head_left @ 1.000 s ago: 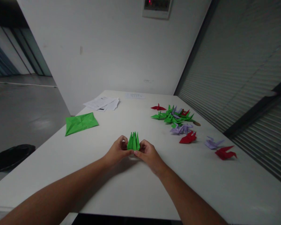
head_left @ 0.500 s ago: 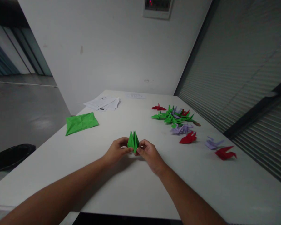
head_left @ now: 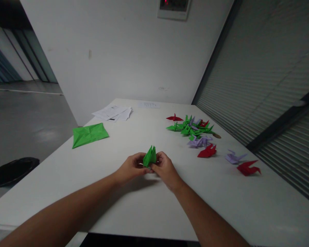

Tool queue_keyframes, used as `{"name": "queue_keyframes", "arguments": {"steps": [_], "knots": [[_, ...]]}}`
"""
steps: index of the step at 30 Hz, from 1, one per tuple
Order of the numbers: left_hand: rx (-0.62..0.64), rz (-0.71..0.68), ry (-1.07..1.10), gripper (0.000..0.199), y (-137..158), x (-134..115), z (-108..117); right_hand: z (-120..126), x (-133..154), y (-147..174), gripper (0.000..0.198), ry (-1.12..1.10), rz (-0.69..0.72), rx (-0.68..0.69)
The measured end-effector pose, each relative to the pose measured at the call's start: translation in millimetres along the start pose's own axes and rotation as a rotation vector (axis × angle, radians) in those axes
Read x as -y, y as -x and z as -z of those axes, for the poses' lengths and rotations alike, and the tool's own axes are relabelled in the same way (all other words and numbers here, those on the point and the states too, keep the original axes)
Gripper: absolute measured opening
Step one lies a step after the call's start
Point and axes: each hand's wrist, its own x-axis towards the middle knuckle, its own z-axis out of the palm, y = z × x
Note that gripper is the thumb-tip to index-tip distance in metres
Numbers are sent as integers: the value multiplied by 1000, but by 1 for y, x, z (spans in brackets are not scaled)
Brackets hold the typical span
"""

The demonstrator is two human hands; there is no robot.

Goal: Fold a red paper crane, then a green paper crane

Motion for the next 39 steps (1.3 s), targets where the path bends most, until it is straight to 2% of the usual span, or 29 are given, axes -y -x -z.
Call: {"name": "queue_keyframes", "arguments": {"steps": [6,10,14,18,22,27,29,34,39], "knots": [[-118,-11,-99,35,-2,7,4,0,1,2,33,97,28,56],[-180,-32,-12,40,-2,12,6,1,2,2,30,68,96,40],[-184,-47,57,42,-2,12,4,2,2,2,29,33,138,12],[-182,-99,0,34,-2,11,3,0,2,3,28,18,145,18],[-201,-75,-29,31,-2,8,3,0,3,4,24,24,145,34],[-205,-58,13,23,-3,9,3,4,7,3,4,146,353,15],[-222,-47,69,22,-3,10,2,5,8,3,11,166,401,14],[-263,-3,173,17,-2,8,0,7,11,5,20,165,408,21],[-291,-1,95,24,-2,5,0,7,10,6,20,237,426,18]]}}
